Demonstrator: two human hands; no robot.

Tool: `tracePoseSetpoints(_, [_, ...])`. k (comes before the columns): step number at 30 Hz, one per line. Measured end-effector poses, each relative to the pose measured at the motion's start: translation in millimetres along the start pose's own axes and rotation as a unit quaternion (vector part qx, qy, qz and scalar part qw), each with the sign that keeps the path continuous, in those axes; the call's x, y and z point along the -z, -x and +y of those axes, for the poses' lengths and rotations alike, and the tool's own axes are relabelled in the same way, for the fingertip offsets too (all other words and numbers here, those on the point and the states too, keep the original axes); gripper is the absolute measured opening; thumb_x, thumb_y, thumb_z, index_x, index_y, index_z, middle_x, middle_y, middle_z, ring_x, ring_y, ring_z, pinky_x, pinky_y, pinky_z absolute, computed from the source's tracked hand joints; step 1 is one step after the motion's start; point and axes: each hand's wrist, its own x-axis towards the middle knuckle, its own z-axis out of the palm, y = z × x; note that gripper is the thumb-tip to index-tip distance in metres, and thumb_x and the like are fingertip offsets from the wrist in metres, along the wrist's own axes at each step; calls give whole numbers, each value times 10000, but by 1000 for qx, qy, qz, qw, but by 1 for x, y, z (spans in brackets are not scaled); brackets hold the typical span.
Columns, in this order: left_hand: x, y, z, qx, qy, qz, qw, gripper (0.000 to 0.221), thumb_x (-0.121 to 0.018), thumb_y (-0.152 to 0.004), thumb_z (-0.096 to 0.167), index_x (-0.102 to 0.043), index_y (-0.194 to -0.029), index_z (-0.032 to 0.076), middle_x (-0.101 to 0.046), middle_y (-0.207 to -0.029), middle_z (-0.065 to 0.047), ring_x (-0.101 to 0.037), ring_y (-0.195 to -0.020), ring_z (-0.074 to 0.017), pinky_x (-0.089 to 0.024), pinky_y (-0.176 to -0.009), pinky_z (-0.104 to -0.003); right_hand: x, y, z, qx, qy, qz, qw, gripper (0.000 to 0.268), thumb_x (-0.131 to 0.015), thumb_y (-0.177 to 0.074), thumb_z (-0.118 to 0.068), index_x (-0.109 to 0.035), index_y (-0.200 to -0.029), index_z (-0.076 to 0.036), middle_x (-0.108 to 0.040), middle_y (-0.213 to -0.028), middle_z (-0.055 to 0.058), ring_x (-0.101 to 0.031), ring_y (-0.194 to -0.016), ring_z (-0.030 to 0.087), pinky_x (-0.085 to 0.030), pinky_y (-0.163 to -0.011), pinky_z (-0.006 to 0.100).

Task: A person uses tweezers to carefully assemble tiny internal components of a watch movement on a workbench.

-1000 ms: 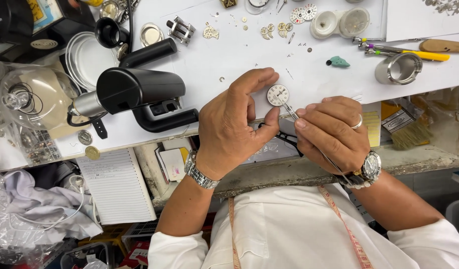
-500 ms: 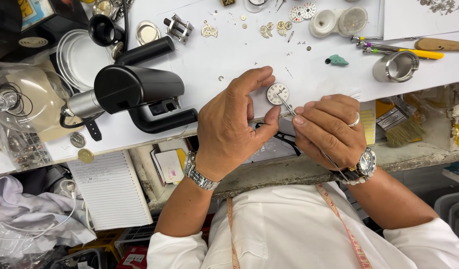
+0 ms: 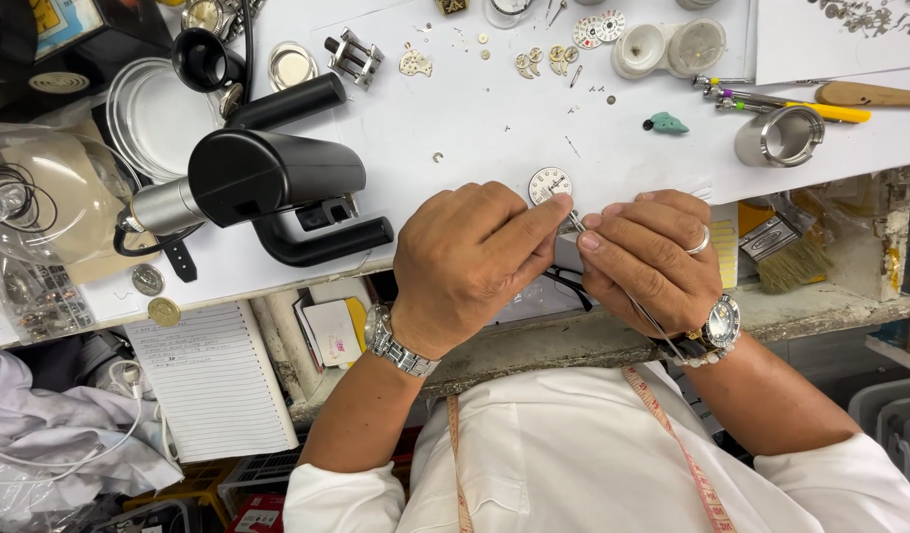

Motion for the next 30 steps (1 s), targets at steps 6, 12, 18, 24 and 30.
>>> tracePoseSetpoints(6, [3, -6, -1, -37, -34, 4, 999, 145, -785, -946, -1, -736, -1049, 89, -521, -739, -11, -491, -599, -187, -384, -512, -328, 1, 1, 0, 0, 3, -14, 1000, 150, -711, -946, 65, -682, -1087, 23, -731, -1039, 199, -680, -928, 336, -555, -836, 496])
tracePoseSetpoints(12, [5, -4, -1, -18, -15, -14, 1000, 196, -835, -943, 8, -728, -1077, 103, -517, -766, -21, -470, -603, -194, -404, -512, -322, 0, 0, 0, 5, 3, -9, 1000, 159, -708, -956, 69, -675, -1105, 24, -729, -1046, 197, -676, -927, 331, -558, -827, 490])
tracePoseSetpoints(18, [3, 4, 0, 67, 11, -25, 997, 428, -802, -1019, 166, -535, -1345, 93, -722, -1174, -65, -744, -1004, -213, -603, -730, -320, 2, 9, 1, 4, -22, 10, 1000, 176, -683, -987, 25, -635, -1156, 30, -713, -1056, 220, -679, -948, 350, -570, -843, 516])
tracePoseSetpoints(24, [6, 1, 8, 139, 41, -40, 989, 648, -860, -939, 125, -445, -1435, 160, -780, -1225, 33, -568, -664, -91, -553, -685, -260, 6, 15, 3, 4, -33, 20, 999, 180, -672, -999, -7, -621, -1156, 64, -691, -1045, 270, -676, -954, 387, -597, -838, 558])
tracePoseSetpoints(30, [11, -12, 13, 231, 88, -56, 967, 661, -788, -848, 161, -387, -1373, 145, -748, -1096, 81, -520, -527, -41, -512, -545, -241, 9, 18, 0, -9, -56, 45, 997, 313, -517, -1108, -193, -520, -1284, 65, -678, -1066, 291, -677, -978, 457, -607, -871, 592])
